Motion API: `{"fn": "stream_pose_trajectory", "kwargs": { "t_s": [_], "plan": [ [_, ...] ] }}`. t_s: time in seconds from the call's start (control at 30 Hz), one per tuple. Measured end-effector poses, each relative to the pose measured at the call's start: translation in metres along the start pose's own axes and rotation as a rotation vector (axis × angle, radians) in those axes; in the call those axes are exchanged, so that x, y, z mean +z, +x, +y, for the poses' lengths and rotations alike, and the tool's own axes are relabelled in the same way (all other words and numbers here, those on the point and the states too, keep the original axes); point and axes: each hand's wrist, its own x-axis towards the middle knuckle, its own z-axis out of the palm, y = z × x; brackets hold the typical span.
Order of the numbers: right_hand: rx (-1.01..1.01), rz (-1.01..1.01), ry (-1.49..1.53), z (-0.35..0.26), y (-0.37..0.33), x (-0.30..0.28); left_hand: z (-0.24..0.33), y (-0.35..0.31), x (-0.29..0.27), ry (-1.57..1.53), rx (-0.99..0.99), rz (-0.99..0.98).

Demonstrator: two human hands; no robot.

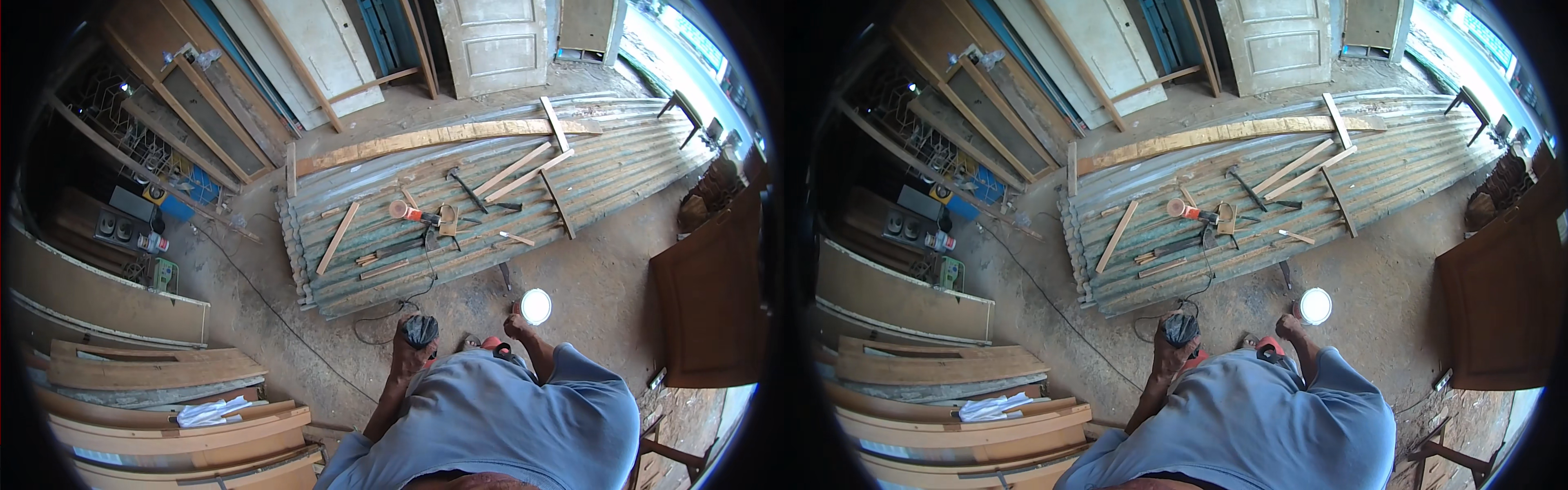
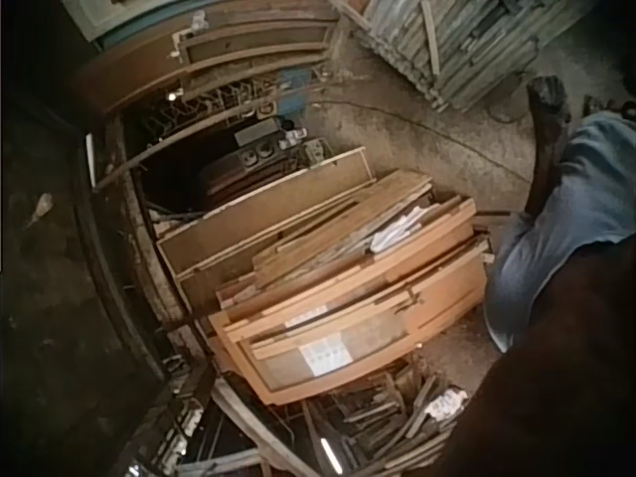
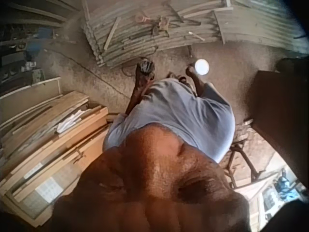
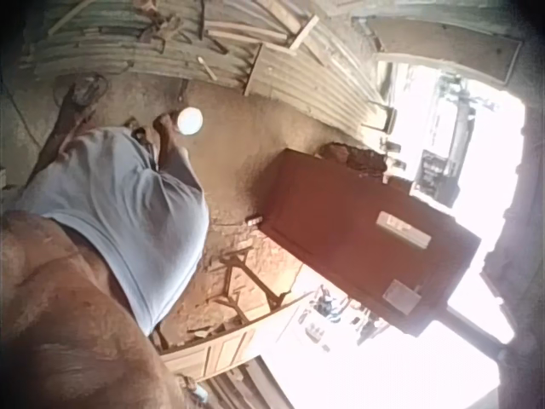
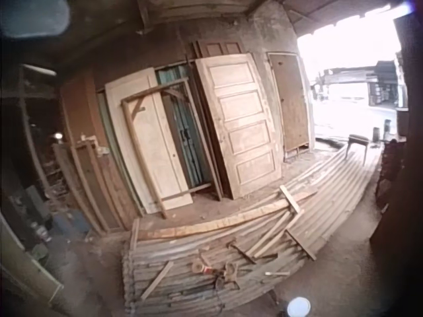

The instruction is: The person holds a small black bag while standing in a woodworking shop and watching another person apply wood filler to a wooden door. The person then walks across the workshop area and reaches into a large pile of sawdust before returning to the workstation.

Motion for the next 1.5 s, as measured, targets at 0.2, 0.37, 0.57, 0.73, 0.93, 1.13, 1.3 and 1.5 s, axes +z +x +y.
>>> {"fn": "stream_pose_trajectory", "kwargs": {
  "t_s": [0.2, 0.37, 0.57, 0.73, 0.93, 1.13, 1.3, 1.5],
  "plan": [
    [-0.269, -0.135, -0.595, -0.006, -0.015, -0.01, 0.0, -0.008, -0.001, 0.018, -0.052, 0.026],
    [-0.321, -0.184, -0.729, -0.004, 0.001, 0.008, 0.0, -0.02, -0.012, 0.103, -0.044, 0.081],
    [0.256, -0.003, -0.191, -0.042, 0.038, 0.006, 0.008, -0.032, -0.017, 0.024, -0.033, 0.208],
    [0.301, -0.067, -0.085, -0.081, 0.077, -0.011, -0.003, -0.043, -0.033, 0.155, -0.007, 0.262],
    [0.1, -0.359, -0.279, -0.133, 0.096, -0.019, 0.0, -0.065, -0.051, -0.045, -0.071, 0.395],
    [0.196, -0.394, -0.397, -0.148, 0.094, -0.01, 0.01, -0.095, -0.098, -0.02, -0.083, 0.459],
    [0.201, -0.348, -0.467, -0.175, 0.105, 0.035, -0.002, -0.124, -0.151, -0.085, -0.068, 0.546],
    [0.167, -0.269, -0.429, -0.279, 0.137, 0.111, 0.012, -0.16, -0.215, 0.094, -0.095, 0.636]
  ]
}}
